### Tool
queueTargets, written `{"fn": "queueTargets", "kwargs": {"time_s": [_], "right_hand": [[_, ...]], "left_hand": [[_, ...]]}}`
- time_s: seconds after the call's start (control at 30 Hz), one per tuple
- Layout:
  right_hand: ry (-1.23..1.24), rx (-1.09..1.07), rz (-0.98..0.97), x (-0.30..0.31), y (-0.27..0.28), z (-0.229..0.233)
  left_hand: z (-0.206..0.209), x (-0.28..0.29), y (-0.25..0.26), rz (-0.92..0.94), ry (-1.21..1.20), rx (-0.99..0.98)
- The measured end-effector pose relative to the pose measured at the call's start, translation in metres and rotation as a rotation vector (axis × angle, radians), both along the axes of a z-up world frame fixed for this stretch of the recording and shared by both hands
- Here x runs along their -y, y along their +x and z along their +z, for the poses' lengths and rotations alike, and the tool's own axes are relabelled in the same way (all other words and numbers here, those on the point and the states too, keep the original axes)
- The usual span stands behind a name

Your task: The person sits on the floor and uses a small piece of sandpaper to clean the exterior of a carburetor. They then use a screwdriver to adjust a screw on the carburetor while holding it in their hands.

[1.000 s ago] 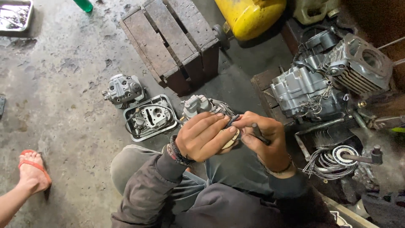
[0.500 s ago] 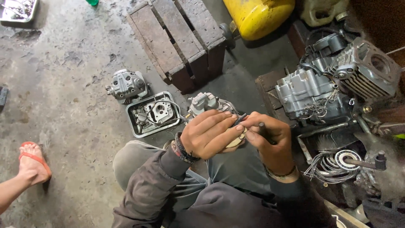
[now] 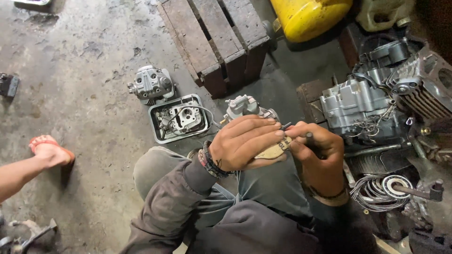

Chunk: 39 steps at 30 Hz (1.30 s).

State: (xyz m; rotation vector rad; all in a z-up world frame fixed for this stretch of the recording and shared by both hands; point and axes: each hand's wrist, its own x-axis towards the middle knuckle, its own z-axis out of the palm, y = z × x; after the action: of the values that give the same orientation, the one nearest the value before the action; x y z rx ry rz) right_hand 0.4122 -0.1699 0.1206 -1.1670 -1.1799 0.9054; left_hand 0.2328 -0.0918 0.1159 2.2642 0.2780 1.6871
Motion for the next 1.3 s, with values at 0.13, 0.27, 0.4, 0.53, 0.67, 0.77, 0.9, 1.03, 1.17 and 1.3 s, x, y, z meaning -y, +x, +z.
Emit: {"fn": "queueTargets", "kwargs": {"time_s": [0.13, 0.27, 0.4, 0.53, 0.67, 0.77, 0.9, 1.03, 1.17, 1.3], "right_hand": [[0.012, -0.037, 0.003, -0.005, -0.006, 0.012], [0.025, -0.039, 0.013, -0.007, -0.005, 0.009], [0.025, -0.051, 0.009, -0.008, -0.008, 0.013], [0.011, -0.064, 0.012, -0.007, -0.006, 0.01], [-0.001, -0.032, 0.013, -0.008, -0.007, 0.015], [-0.01, -0.021, 0.019, -0.009, -0.008, 0.017], [-0.034, -0.029, 0.03, -0.008, -0.007, 0.019], [-0.041, -0.011, 0.036, -0.006, -0.005, 0.019], [-0.069, 0.019, 0.042, -0.007, -0.003, 0.022], [-0.087, 0.056, 0.043, -0.009, -0.004, 0.023]], "left_hand": [[-0.001, 0.0, -0.001, 0.023, 0.026, -0.01], [-0.002, 0.0, -0.001, 0.019, 0.025, -0.006], [-0.004, -0.001, 0.0, 0.018, 0.03, 0.016], [-0.001, -0.002, -0.001, 0.009, 0.023, 0.026], [0.001, -0.002, -0.002, 0.002, 0.01, 0.028], [0.0, -0.002, -0.002, 0.0, 0.006, 0.03], [-0.003, -0.002, -0.001, -0.006, 0.012, 0.032], [-0.003, -0.004, 0.0, 0.004, 0.029, 0.038], [-0.008, -0.006, 0.003, 0.029, 0.063, 0.058], [-0.008, -0.007, 0.005, 0.057, 0.067, 0.076]]}}
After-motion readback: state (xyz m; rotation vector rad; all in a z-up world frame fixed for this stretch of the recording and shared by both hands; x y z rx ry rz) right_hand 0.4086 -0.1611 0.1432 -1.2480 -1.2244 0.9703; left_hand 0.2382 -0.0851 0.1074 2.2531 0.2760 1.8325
